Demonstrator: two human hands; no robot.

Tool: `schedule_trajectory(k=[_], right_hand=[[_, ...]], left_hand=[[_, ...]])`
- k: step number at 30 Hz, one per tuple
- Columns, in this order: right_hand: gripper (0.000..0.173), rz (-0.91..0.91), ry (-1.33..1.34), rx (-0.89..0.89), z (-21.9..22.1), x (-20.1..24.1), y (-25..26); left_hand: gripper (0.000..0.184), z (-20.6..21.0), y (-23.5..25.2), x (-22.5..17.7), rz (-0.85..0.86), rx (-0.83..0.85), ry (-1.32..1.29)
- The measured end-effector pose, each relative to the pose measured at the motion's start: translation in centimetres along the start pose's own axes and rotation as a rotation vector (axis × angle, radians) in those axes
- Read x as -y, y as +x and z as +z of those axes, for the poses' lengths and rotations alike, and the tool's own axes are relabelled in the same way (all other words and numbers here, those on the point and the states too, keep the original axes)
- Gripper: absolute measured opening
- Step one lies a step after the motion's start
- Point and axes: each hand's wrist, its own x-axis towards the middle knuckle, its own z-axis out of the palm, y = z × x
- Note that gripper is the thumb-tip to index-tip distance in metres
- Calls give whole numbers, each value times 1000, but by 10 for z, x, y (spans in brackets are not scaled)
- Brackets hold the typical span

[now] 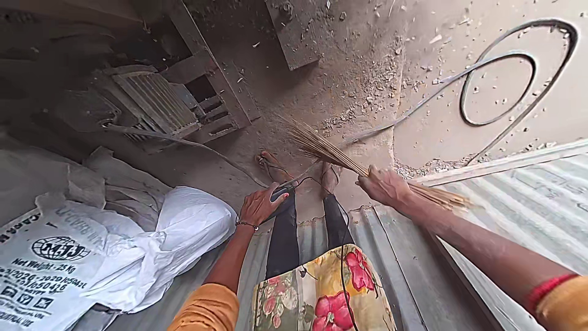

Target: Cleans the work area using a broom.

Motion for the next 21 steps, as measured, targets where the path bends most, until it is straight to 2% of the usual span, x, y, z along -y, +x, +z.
schedule_trajectory(k=[3, 4, 7, 9, 11, 13, 14, 16, 17, 19, 21], right_hand=[[39, 159, -47, -196, -27, -64, 40], [35, 172, -106, -277, -39, -92, 38], [41, 264, -172, -429, -64, -155, -5], [38, 300, -98, -424, -68, -153, -51], [31, 207, -10, -405, -54, -126, -77], [34, 40, -57, -387, -20, -101, -62], [37, -20, -77, -305, -10, -84, -48], [41, -29, -99, -127, -11, -51, -14], [39, 7, -82, -122, -18, -47, 6], [40, 125, -29, -217, -48, -68, 35], [36, 195, -86, -354, -77, -116, 46]], left_hand=[[69, 3, -12, 7, 25, 5, 18], [70, 4, -16, 10, 34, 5, 29], [71, 8, -20, 15, 62, -8, 45], [71, 8, -18, 13, 68, -13, 45], [72, 7, -18, 10, 69, -3, 32], [73, 4, -18, 5, 78, -5, 30], [72, 1, -20, 3, 80, -7, 32], [72, -5, -24, -1, 79, -9, 44], [72, -8, -27, -2, 74, -4, 50], [71, -12, -31, -2, 71, -9, 62], [72, -11, -35, -1, 71, -19, 81]])
